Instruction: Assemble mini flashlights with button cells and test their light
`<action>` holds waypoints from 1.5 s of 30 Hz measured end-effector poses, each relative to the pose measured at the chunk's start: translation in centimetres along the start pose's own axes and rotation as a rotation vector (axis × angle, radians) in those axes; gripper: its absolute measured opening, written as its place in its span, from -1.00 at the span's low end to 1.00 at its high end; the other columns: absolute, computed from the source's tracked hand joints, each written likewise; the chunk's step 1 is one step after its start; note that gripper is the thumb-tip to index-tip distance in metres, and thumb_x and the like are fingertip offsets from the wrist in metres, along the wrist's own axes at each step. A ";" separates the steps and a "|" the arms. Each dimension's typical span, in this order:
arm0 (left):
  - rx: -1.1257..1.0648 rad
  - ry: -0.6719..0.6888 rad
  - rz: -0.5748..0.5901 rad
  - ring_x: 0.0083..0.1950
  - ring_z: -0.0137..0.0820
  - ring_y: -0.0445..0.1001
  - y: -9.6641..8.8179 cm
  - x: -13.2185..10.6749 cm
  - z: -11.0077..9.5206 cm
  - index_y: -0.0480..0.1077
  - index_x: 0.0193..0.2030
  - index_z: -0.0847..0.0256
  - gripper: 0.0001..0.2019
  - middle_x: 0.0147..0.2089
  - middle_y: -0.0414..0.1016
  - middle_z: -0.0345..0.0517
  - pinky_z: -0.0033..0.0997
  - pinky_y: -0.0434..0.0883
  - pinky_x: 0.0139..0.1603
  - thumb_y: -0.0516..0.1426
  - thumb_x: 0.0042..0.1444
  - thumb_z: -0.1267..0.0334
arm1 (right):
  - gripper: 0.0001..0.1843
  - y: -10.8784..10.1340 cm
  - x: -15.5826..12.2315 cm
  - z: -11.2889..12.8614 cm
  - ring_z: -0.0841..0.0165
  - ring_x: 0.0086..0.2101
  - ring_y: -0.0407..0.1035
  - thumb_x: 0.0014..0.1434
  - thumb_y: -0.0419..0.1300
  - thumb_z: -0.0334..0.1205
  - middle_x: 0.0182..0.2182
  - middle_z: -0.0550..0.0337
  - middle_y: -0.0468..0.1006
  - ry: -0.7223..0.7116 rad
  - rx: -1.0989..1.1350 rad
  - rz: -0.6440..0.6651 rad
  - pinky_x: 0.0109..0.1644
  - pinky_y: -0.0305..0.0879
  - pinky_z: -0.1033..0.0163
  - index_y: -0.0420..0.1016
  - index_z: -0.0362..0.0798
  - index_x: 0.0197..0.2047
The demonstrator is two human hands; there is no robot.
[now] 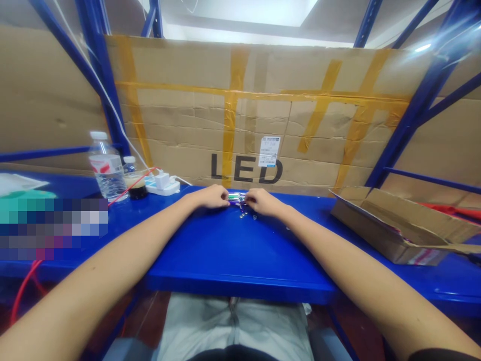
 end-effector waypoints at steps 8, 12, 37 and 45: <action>0.025 -0.053 -0.034 -0.47 -0.37 0.33 -0.2 -0.1 0.4 0.51 -0.49 0.15 -0.79 -0.48 0.48 -0.13 -0.40 0.20 -0.37 0.30 -0.14 0.06 | -0.78 0.2 -0.1 1.2 0.41 -0.35 0.34 0.24 0.20 -0.19 -0.33 0.11 0.52 -0.005 0.013 0.032 -0.25 0.17 0.33 0.63 -0.12 -0.32; 0.077 -0.061 0.002 -0.44 -0.34 0.36 0.0 -0.2 0.3 0.52 -0.45 0.14 -0.80 -0.44 0.49 -0.11 -0.40 0.19 -0.37 0.27 -0.10 0.06 | -0.79 0.7 -0.1 0.9 0.40 -0.32 0.35 0.23 0.22 -0.20 -0.32 0.11 0.51 0.018 0.007 0.081 -0.24 0.17 0.35 0.66 -0.10 -0.29; 0.162 -0.182 -0.243 -0.25 -0.11 0.45 -3.7 -0.3 2.4 0.41 -0.52 0.19 -0.78 -0.46 0.42 0.03 -0.21 0.32 -0.14 0.28 -0.13 0.09 | -0.77 -0.9 -0.5 -4.1 0.32 -0.30 0.45 0.15 0.14 -0.35 -0.29 0.03 0.64 0.315 -0.063 0.034 -0.27 0.23 0.31 0.65 -0.11 -0.25; -0.226 -0.370 0.113 -0.42 -0.02 0.48 -0.6 -0.7 8.1 0.35 -0.70 0.15 -0.78 -0.74 0.25 -0.07 -0.18 0.40 -0.38 0.35 -0.41 0.35 | -0.78 -0.3 -1.0 -4.6 0.24 -0.29 0.49 0.18 0.18 -0.23 -0.30 -0.04 0.64 0.392 -0.103 0.122 -0.30 0.24 0.27 0.65 -0.10 -0.25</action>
Point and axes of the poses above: each hand's wrist, its own x-axis towards the middle knuckle, its own y-axis out of the palm, z = x × y, the point moved 8 cm from there along x, towards the middle knuckle
